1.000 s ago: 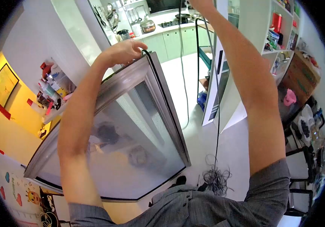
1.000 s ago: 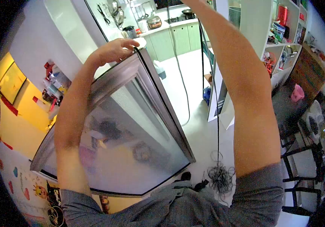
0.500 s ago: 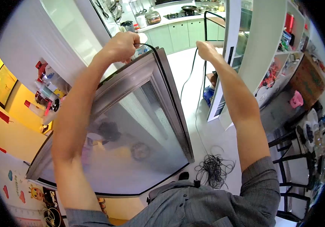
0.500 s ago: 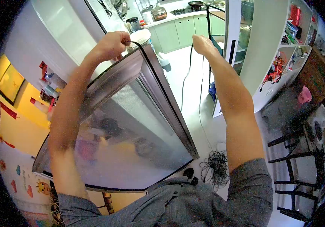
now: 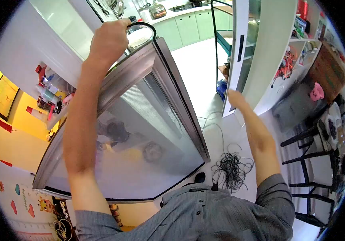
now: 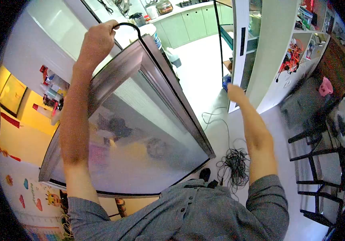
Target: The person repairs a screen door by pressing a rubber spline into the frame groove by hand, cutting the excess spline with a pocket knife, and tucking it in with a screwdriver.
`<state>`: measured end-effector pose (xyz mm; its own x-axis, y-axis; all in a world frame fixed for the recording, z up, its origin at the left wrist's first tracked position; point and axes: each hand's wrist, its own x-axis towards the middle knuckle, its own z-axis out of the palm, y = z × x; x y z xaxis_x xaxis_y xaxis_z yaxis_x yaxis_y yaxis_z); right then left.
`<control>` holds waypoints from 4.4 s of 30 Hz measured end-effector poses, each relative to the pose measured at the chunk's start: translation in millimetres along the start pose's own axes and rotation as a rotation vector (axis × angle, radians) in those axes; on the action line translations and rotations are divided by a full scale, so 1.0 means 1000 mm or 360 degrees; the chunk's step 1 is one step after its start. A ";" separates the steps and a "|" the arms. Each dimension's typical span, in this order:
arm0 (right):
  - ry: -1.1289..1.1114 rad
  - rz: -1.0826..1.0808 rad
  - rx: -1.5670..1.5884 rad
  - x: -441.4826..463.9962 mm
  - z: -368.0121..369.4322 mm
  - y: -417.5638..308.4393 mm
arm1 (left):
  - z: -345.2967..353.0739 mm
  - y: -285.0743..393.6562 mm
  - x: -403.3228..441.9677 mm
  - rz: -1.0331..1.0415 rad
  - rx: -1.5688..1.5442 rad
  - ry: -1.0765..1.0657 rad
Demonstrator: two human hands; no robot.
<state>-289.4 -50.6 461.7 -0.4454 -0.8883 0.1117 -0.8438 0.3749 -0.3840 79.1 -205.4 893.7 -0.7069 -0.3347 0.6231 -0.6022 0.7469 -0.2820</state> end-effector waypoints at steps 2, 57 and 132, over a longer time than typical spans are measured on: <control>-0.0079 0.0143 0.0097 -0.047 0.054 0.026 | 0.007 -0.001 -0.009 0.0003 -0.0030 -0.0080; 0.0335 0.0959 0.2278 -0.473 0.578 -0.002 | 0.534 0.442 -0.669 0.1045 -0.1119 -0.2112; 0.0776 0.1284 0.1980 -0.357 0.653 0.028 | 0.630 0.539 -0.519 0.1452 0.0432 -0.2309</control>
<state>41.2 104.2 -187.4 -0.9002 -0.3067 -0.3092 0.3168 0.0263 -0.9481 -111.8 8.9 -41.2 -0.4670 -0.2100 -0.8590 0.2152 0.9152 -0.3407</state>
